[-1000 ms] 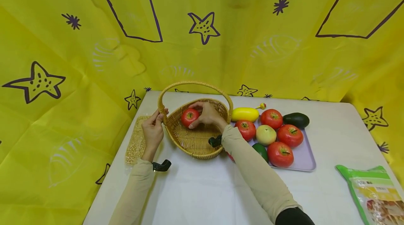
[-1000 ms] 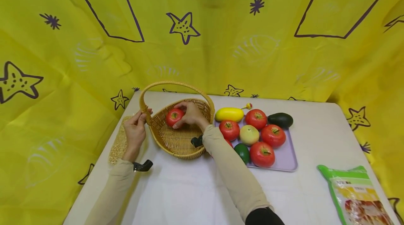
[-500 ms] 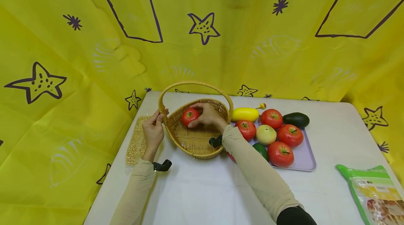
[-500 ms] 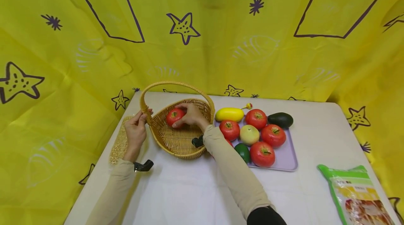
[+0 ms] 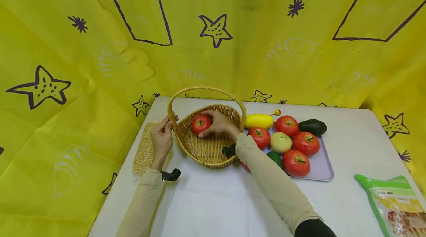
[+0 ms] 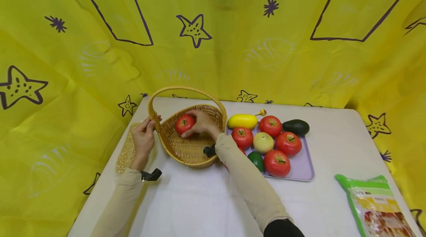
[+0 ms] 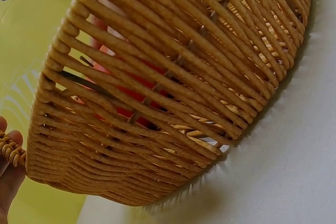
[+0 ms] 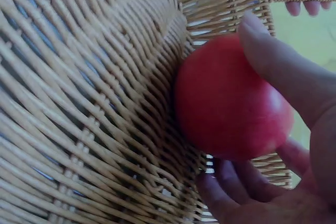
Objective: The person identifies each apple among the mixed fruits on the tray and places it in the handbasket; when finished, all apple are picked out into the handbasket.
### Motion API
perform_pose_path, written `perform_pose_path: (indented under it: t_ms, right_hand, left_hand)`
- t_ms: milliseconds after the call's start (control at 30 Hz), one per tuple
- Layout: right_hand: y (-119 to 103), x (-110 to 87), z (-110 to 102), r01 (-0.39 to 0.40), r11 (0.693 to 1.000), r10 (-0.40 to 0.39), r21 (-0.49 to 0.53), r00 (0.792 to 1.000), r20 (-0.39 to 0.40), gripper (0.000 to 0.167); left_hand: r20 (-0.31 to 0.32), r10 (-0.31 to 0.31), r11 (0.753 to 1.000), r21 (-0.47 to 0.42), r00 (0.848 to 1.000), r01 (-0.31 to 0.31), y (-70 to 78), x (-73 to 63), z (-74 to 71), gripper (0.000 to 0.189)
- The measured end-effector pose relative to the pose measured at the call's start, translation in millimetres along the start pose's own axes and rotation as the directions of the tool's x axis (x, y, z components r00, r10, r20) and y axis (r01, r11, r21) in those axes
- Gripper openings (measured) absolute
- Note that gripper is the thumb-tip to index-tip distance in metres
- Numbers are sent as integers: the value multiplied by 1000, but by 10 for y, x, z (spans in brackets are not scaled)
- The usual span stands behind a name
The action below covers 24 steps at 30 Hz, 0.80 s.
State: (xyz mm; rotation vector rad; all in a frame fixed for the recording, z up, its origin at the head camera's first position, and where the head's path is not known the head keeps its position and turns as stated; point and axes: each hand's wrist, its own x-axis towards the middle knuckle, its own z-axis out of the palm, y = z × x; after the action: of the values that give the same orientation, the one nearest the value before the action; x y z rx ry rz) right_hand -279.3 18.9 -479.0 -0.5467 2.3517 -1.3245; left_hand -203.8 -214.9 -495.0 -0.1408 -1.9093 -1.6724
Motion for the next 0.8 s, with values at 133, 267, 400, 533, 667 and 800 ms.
perform_pose_path:
  t_ms: [133,267,400,533,667,800]
  right_hand:
    - [-52,-41,-9,-1,999,1,-40,1000,13,99]
    - [-120,-98,-52,11,1000,-11,-26,1000,9,101]
    - [-169,-213,-135,51,998,-51,-31,999,11,104]
    - [-220,-384,-243,118,990,-117,-75,993,17,105]
    - [-280,-614,-321,183,976,-178,-115,983,51,105]
    - [-317,-899,-378,251,963,-244,-94,966,86,100]
  left_hand:
    - [4,-5,1000,-24,1000,5,5,-5,1,30]
    - [4,-1,999,-35,1000,1,8,-4,9,31]
    - [11,11,999,-37,1000,-10,3,-1,20,31]
    - [9,25,999,-24,1000,-24,-3,6,23,30]
    - [1,27,999,-24,1000,-27,-4,9,19,29]
    - [6,19,999,-38,1000,-19,1,-2,12,30]
